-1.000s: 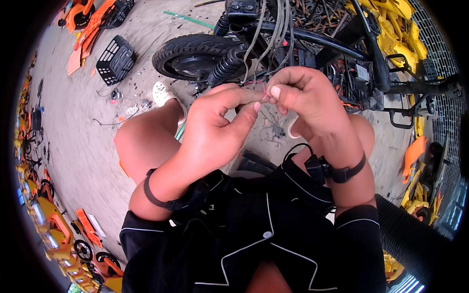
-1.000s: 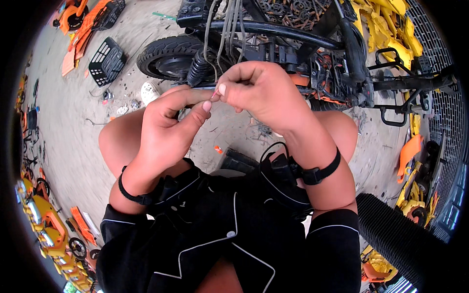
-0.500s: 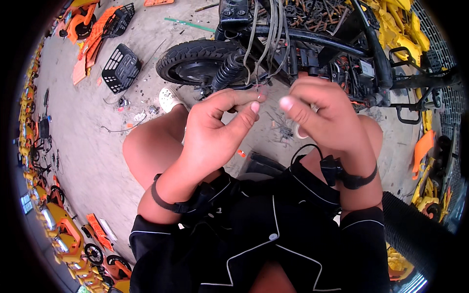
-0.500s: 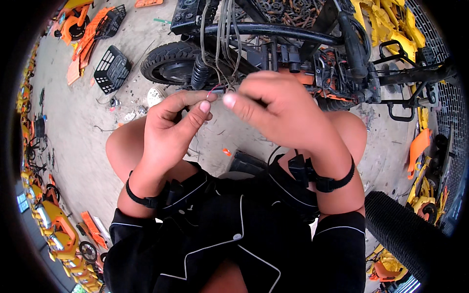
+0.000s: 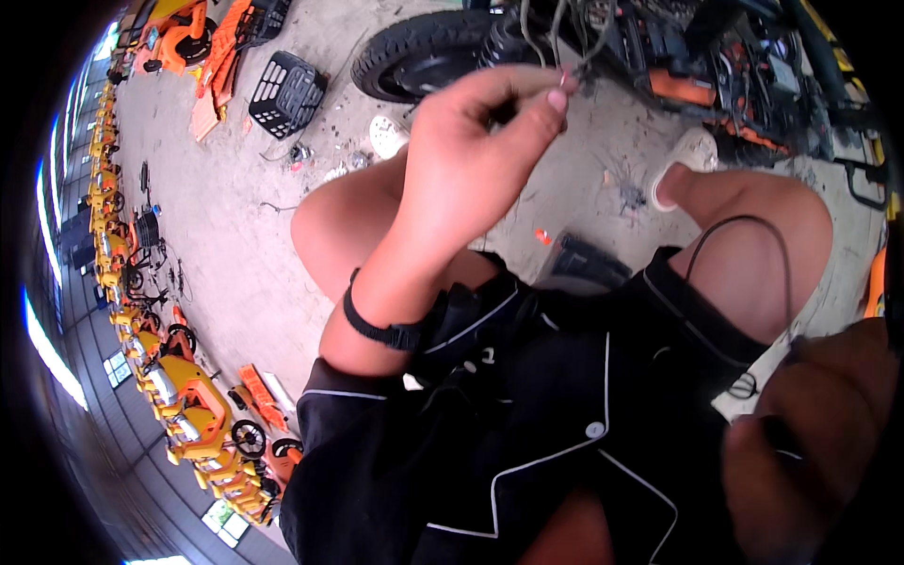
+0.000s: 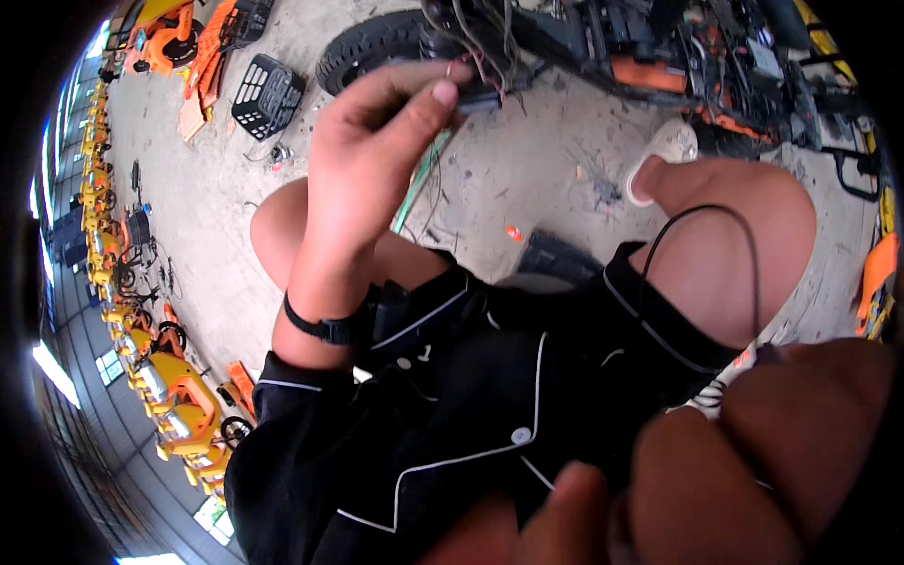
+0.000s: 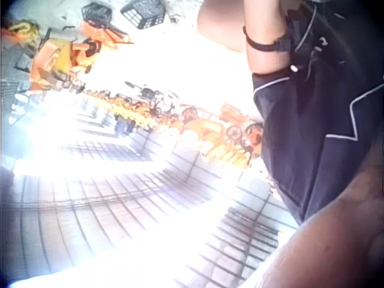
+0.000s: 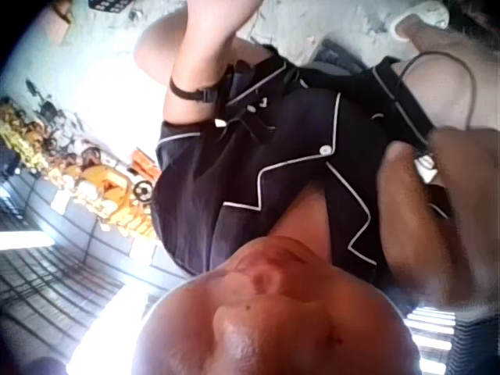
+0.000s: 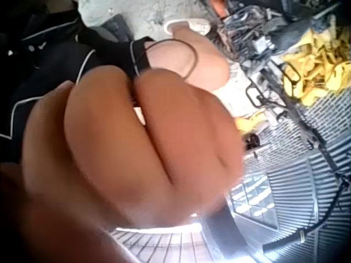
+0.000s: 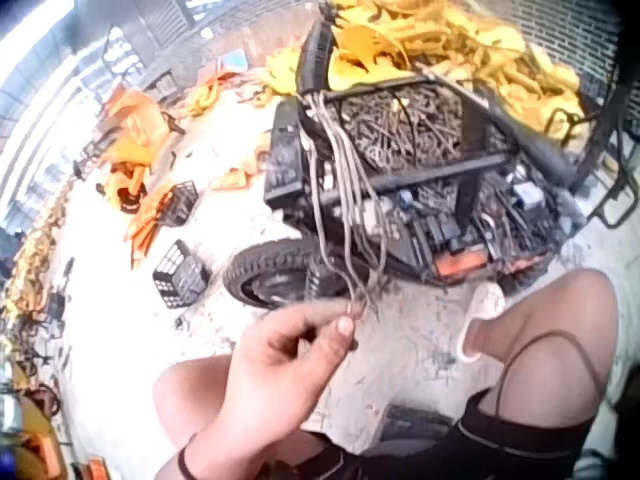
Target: The person twists and joins the ends of electrical wires while working on a motorcycle engine area.
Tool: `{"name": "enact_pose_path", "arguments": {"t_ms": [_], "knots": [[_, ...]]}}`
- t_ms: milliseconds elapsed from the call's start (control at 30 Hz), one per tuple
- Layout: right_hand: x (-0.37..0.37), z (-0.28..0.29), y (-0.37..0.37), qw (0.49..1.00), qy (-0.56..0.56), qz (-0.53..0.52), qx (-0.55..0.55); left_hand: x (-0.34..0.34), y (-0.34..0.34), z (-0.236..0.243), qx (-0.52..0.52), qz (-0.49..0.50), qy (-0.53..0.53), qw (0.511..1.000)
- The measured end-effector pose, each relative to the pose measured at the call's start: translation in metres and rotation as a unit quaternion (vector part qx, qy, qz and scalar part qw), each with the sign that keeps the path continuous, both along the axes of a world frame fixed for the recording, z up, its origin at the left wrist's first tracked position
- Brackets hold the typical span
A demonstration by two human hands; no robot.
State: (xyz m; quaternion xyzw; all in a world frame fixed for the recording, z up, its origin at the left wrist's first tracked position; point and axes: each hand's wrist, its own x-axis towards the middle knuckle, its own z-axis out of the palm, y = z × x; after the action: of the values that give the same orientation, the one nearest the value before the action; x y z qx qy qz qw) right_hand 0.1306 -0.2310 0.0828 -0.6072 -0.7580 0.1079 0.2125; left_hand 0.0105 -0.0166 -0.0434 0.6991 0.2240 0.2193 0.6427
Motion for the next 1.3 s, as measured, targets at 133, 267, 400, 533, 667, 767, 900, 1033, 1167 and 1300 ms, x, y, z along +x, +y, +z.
{"name": "enact_pose_path", "arguments": {"t_ms": [133,267,400,533,667,767,900,1033,1167,1300], "knots": [[-0.005,-0.013,0.013,0.998,-0.041,-0.025,-0.031,0.019,-0.007,0.014,-0.017,-0.017,-0.042,0.999],[-0.006,-0.048,0.037,0.999,-0.043,0.0,-0.028,0.005,-0.004,0.003,-0.046,0.002,-0.009,0.999],[-0.005,-0.067,0.055,0.998,-0.044,-0.001,-0.038,-0.002,-0.006,-0.007,-0.068,0.001,0.012,0.998],[-0.008,-0.066,0.058,0.998,-0.045,-0.006,-0.038,-0.003,-0.008,0.001,-0.008,0.002,0.015,1.0],[-0.019,-0.045,0.031,0.998,-0.056,-0.022,-0.036,-0.001,-0.008,0.005,-0.019,-0.025,-0.008,0.999],[-0.028,-0.026,0.003,0.998,-0.049,0.002,-0.041,-0.006,-0.005,-0.002,-0.009,-0.019,-0.011,1.0],[-0.04,-0.017,-0.011,0.998,-0.045,0.014,-0.038,-0.006,-0.008,0.0,-0.006,-0.016,-0.004,1.0],[-0.048,-0.016,-0.014,0.998,-0.051,0.014,-0.04,-0.003,-0.006,-0.001,-0.013,-0.023,-0.008,1.0],[-0.05,-0.016,-0.017,0.997,-0.056,0.015,-0.047,-0.009,-0.009,0.006,0.026,-0.025,-0.009,0.999],[-0.051,-0.02,-0.011,0.996,-0.068,0.023,-0.051,-0.011,-0.01,0.007,0.034,-0.018,-0.002,0.999]]}}
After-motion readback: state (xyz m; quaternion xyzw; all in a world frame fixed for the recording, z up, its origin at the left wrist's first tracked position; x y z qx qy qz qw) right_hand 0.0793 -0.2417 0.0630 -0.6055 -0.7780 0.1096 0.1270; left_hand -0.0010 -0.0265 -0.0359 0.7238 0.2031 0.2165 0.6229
